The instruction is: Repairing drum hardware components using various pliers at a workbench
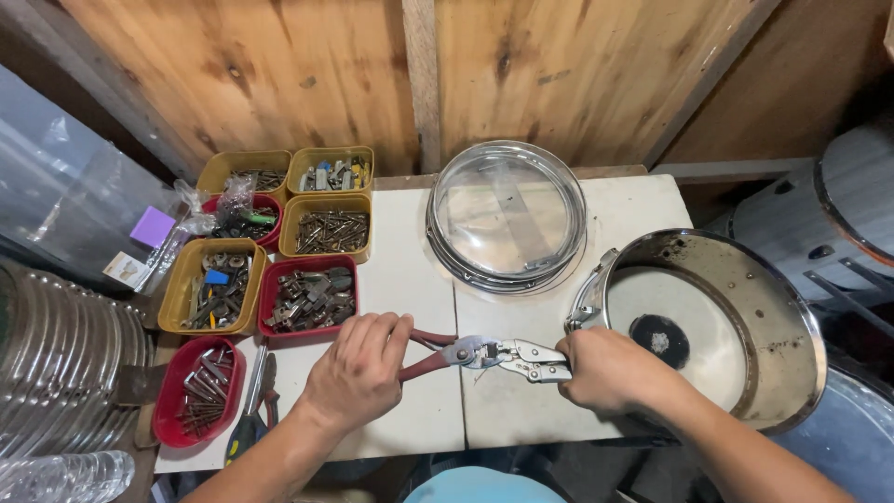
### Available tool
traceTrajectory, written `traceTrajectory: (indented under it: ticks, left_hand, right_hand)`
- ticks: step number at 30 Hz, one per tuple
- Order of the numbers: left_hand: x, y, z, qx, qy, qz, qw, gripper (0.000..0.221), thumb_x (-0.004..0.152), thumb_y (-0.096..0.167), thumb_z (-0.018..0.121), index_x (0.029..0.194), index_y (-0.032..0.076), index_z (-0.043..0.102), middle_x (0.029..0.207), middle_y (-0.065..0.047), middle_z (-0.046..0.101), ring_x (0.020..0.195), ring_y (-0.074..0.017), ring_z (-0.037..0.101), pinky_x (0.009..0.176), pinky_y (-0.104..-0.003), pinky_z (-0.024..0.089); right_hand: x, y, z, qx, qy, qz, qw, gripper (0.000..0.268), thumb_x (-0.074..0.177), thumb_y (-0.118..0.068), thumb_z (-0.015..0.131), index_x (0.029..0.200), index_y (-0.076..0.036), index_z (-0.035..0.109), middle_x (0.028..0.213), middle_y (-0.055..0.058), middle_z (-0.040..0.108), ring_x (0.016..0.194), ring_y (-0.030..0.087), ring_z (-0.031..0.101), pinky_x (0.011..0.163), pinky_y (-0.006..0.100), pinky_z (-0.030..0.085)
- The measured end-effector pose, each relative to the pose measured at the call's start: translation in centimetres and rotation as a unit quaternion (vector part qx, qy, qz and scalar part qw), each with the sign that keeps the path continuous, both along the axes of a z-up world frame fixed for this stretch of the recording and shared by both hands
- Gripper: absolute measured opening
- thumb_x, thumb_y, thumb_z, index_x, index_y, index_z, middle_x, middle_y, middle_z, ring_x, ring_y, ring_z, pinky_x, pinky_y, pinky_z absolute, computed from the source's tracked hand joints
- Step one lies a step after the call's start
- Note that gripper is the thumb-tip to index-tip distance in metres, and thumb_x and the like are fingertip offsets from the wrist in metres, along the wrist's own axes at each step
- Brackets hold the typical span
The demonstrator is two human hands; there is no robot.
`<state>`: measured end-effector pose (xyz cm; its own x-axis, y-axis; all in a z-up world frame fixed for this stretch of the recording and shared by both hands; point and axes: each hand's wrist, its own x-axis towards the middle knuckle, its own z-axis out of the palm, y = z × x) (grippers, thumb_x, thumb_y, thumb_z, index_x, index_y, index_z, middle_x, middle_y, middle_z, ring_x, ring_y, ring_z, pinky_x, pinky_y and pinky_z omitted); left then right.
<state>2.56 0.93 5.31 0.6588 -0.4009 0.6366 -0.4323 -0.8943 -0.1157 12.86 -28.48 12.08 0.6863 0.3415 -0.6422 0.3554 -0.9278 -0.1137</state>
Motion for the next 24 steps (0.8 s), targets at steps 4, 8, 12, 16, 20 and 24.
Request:
traceTrajectory:
  ticks: [4,8,12,16,20,24]
  left_hand:
    - [0.6,0.2,1.7,0.028,-0.033,-0.024,0.999,0.034,0.085,-0.011,0.041,0.110,-0.009,0.064,0.093,-0.019,0.062,0.076,-0.0315,0.058,0.069,-0.041,0.048]
    - [0.8,0.5,2.5,0.063,-0.050,-0.036,0.996,0.030,0.090,-0.008,0.042,0.112,-0.008,0.063,0.095,-0.021,0.063,0.079,-0.0316,0.060,0.072,-0.043,0.051]
    - [0.9,0.8,3.7,0.101,-0.075,-0.048,0.991,0.030,0.095,-0.001,0.040,0.113,-0.005,0.064,0.099,-0.021,0.063,0.083,-0.0323,0.060,0.076,-0.045,0.050]
    - [0.7,2.0,4.5,0.114,-0.169,-0.073,0.976,0.024,0.109,0.021,0.044,0.121,0.005,0.058,0.101,-0.010,0.060,0.092,-0.0257,0.056,0.081,-0.042,0.048]
    - [-0.8,1.5,7.0,0.141,-0.225,-0.085,0.961,0.025,0.108,0.027,0.059,0.124,0.009,0.055,0.103,-0.004,0.060,0.092,-0.0204,0.057,0.085,-0.037,0.050]
    - [-2.1,0.3,11.1,0.177,-0.259,-0.105,0.944,0.026,0.111,0.040,0.055,0.122,0.018,0.060,0.100,0.004,0.060,0.091,-0.0135,0.058,0.089,-0.032,0.045]
  right_hand:
    - [0.3,0.6,1.0,0.004,0.078,-0.028,0.997,0.011,0.078,-0.021,0.063,0.075,-0.012,0.057,0.072,0.010,0.065,0.065,0.022,0.068,0.060,0.036,0.047]
    - [0.6,0.0,-0.7,0.035,0.142,-0.069,0.987,0.015,0.079,-0.015,0.062,0.072,-0.014,0.048,0.059,0.003,0.056,0.048,0.018,0.060,0.044,0.033,0.041]
    - [0.4,-0.6,-2.0,0.087,0.191,-0.089,0.974,0.027,0.081,-0.013,0.071,0.072,-0.013,0.047,0.058,0.003,0.049,0.048,0.016,0.049,0.043,0.032,0.034]
    - [-0.2,-2.9,-5.3,0.214,0.216,-0.032,0.952,0.049,0.080,-0.017,0.093,0.069,-0.017,0.045,0.060,-0.006,0.047,0.055,0.009,0.043,0.056,0.027,0.032]
    - [-2.3,-4.1,-5.2,0.313,0.292,-0.010,0.904,0.049,0.090,-0.010,0.091,0.068,-0.014,0.047,0.060,-0.007,0.045,0.055,0.008,0.041,0.055,0.025,0.033]
    - [-3.6,-4.6,-5.3,0.359,0.369,0.010,0.857,0.045,0.094,-0.029,0.086,0.072,-0.012,0.050,0.065,-0.006,0.049,0.059,0.007,0.043,0.055,0.024,0.031]
